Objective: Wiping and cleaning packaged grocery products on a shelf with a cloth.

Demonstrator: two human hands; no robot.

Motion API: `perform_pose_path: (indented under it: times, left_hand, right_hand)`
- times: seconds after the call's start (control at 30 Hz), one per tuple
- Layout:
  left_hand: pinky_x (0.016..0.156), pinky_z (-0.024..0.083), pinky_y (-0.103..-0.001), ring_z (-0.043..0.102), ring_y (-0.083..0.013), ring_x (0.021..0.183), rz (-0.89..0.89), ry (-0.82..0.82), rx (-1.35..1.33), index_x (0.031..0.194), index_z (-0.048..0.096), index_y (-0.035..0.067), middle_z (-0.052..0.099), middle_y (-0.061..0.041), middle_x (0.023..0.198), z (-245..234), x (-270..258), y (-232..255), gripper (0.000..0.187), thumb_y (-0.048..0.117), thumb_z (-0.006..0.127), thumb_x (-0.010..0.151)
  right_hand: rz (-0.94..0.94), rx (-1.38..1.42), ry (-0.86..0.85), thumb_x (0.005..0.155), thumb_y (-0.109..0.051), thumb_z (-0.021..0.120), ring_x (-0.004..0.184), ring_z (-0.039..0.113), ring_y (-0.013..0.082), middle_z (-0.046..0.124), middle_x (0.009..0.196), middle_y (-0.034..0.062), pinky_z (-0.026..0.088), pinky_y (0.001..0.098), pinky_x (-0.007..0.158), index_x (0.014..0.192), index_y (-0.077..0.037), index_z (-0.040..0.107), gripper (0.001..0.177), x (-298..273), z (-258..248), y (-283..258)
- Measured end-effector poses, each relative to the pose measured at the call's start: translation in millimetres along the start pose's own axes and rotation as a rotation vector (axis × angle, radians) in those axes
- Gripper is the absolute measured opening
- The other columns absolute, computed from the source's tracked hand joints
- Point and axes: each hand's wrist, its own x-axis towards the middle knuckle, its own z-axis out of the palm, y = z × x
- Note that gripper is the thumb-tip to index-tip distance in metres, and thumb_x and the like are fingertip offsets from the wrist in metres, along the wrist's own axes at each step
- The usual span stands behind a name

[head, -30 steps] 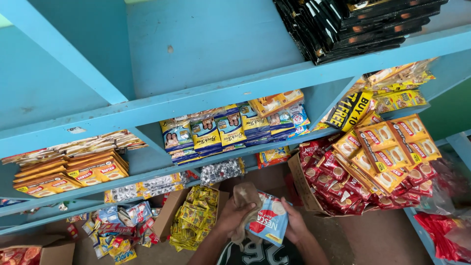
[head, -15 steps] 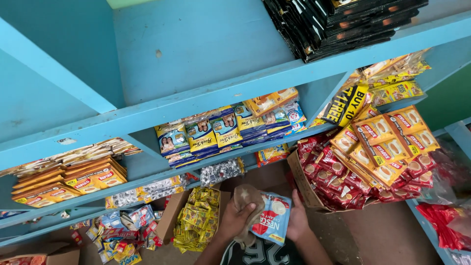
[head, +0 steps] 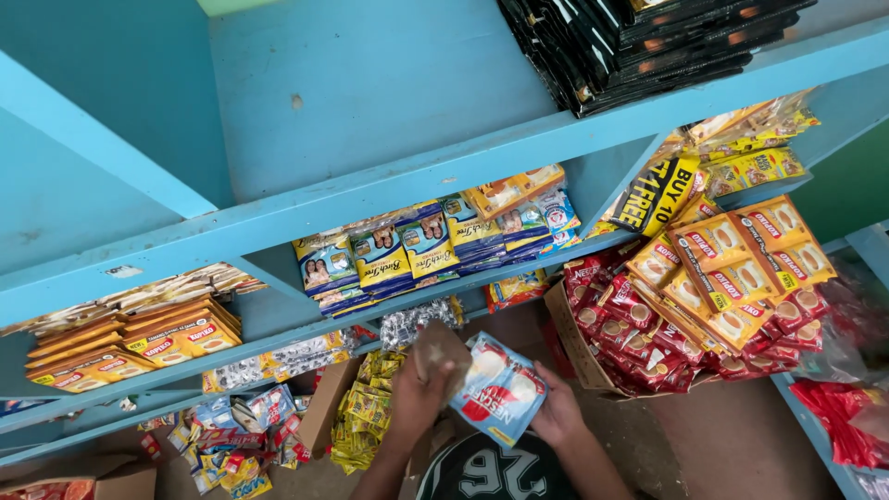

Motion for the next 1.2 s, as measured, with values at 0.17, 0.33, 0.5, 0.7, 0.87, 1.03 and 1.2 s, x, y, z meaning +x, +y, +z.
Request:
perform_pose_path:
  times: [0.17, 0.33, 0.5, 0.7, 0.87, 1.03, 1.2]
  left_hand:
    - [0.066, 0.057, -0.038, 0.067, -0.0247, 0.078, -0.001, -0.009, 0.042, 0.107, 0.070, 0.002, 0.071, -0.014, 0.099, -8, 11, 40, 0.024, 0.018, 0.068, 0.090]
    - [0.084, 0.066, -0.039, 0.068, -0.0331, 0.110, 0.249, -0.136, 0.113, 0.145, 0.050, 0.017, 0.043, -0.018, 0.146, 40, -2, 67, 0.072, 0.014, 0.080, 0.079]
    - [0.111, 0.012, -0.074, 0.019, -0.0619, 0.144, 0.463, -0.431, 0.276, 0.132, 0.059, -0.011, 0.031, -0.040, 0.152, 69, -39, 90, 0.070, 0.051, 0.049, 0.101]
    - [0.106, 0.022, -0.077, 0.043, -0.0422, 0.136, 0.449, -0.306, 0.354, 0.147, 0.051, 0.010, 0.048, -0.023, 0.149, 56, 2, 84, 0.077, 0.064, 0.018, 0.104]
    - [0.097, 0.048, -0.060, 0.055, -0.0520, 0.123, 0.224, -0.161, 0.093, 0.143, 0.046, -0.003, 0.048, -0.034, 0.145, 60, 24, 44, 0.062, 0.040, 0.049, 0.099]
    - [0.097, 0.044, -0.061, 0.054, -0.0516, 0.119, 0.134, -0.160, 0.213, 0.145, 0.040, -0.012, 0.042, -0.036, 0.146, 67, -6, 48, 0.067, 0.035, 0.053, 0.098]
    - [0.117, 0.011, -0.069, 0.021, -0.0558, 0.148, 0.358, -0.335, 0.287, 0.131, 0.054, -0.019, 0.044, -0.038, 0.144, 65, -48, 80, 0.067, 0.038, 0.056, 0.096]
  right_hand:
    - [0.010, -0.029, 0.052, 0.103, -0.034, 0.048, 0.112, 0.059, 0.0306, 0.062, 0.128, 0.0225, 0.044, 0.0502, 0.105, 0.132, 0.002, 0.054, 0.046, -18, 35, 5]
    - [0.023, -0.002, -0.210, 0.104, -0.051, 0.045, 0.116, 0.062, 0.0263, 0.067, 0.128, 0.0149, 0.043, 0.0466, 0.109, 0.131, -0.003, 0.060, 0.057, -16, 33, 18]
    - [0.093, 0.116, -0.212, 0.096, -0.073, 0.054, 0.058, 0.044, 0.0045, 0.069, 0.084, -0.0041, 0.031, 0.0200, 0.052, 0.118, -0.014, 0.070, 0.066, -24, 24, 11]
    - [0.063, 0.192, -0.317, 0.093, -0.078, 0.053, 0.110, 0.069, 0.0232, 0.074, 0.123, 0.0078, 0.051, 0.0413, 0.097, 0.128, -0.013, 0.070, 0.075, -36, 32, 8]
    - [0.109, 0.055, -0.424, 0.090, -0.087, 0.038, 0.128, 0.059, 0.0299, 0.063, 0.139, 0.0179, 0.040, 0.0487, 0.112, 0.146, -0.004, 0.051, 0.101, -37, 40, 20]
    - [0.145, 0.040, -0.378, 0.090, -0.088, 0.036, 0.127, 0.059, 0.0299, 0.063, 0.139, 0.0173, 0.039, 0.0493, 0.113, 0.146, -0.003, 0.051, 0.102, -34, 35, 21]
    - [0.013, 0.034, -0.314, 0.099, -0.067, 0.048, 0.115, 0.067, 0.0257, 0.067, 0.135, 0.0099, 0.050, 0.0419, 0.103, 0.141, -0.007, 0.059, 0.074, -31, 37, 23]
